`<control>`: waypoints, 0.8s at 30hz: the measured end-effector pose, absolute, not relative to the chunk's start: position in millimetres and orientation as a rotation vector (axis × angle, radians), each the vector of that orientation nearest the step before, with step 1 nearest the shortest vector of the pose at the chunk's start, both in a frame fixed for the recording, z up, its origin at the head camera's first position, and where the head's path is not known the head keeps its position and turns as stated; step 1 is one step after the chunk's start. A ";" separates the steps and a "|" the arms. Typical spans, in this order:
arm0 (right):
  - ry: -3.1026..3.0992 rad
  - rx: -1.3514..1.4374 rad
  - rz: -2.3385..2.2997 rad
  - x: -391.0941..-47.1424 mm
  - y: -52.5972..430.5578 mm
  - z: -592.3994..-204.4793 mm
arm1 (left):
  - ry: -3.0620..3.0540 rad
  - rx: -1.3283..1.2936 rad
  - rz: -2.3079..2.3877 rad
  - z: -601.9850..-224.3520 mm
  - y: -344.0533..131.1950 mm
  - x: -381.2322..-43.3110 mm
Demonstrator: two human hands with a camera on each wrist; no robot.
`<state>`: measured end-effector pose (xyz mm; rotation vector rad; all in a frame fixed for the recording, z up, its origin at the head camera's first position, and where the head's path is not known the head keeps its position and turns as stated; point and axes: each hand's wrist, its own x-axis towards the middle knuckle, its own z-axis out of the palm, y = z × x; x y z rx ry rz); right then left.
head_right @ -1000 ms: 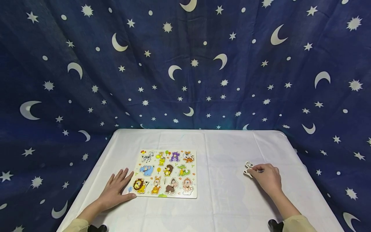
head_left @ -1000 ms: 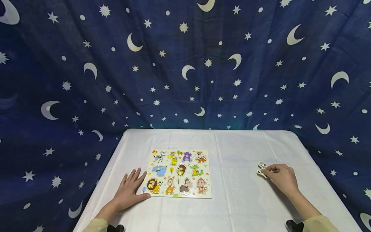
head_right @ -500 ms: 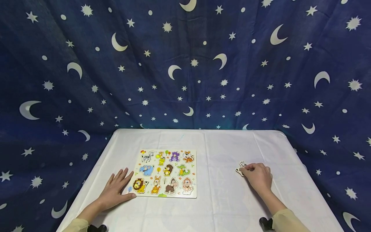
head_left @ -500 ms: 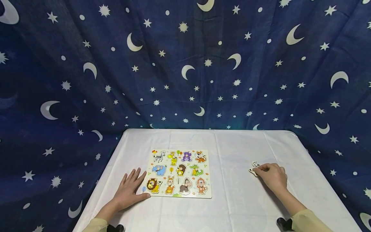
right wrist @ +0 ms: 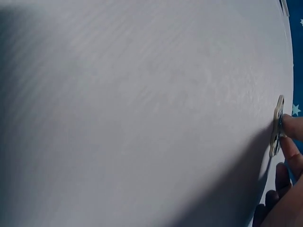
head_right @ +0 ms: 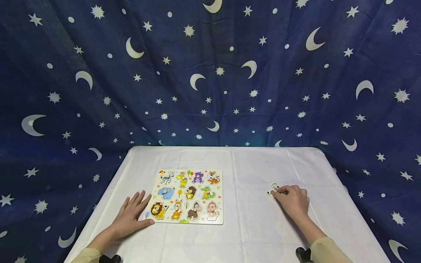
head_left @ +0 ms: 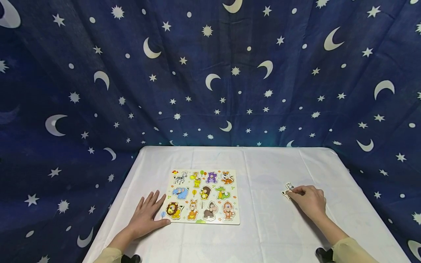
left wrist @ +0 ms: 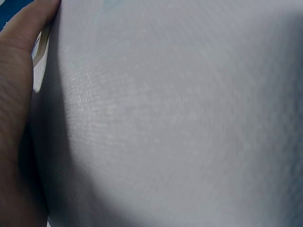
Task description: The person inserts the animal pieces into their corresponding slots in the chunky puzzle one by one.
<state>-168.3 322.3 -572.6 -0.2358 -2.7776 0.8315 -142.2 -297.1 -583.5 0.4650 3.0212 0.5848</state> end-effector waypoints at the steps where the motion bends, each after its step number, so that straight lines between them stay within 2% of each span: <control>1: -2.772 -0.214 0.844 -167.9 323.3 -573.0 | 3.020 0.464 0.585 -583.7 -297.2 -142.2; 14: -2.755 0.116 0.934 -173.6 344.4 -576.5 | 3.030 0.462 0.569 -585.0 -298.1 -142.8; 24: -2.781 0.179 0.969 -181.0 352.8 -577.3 | 3.025 0.471 0.587 -582.5 -296.7 -141.8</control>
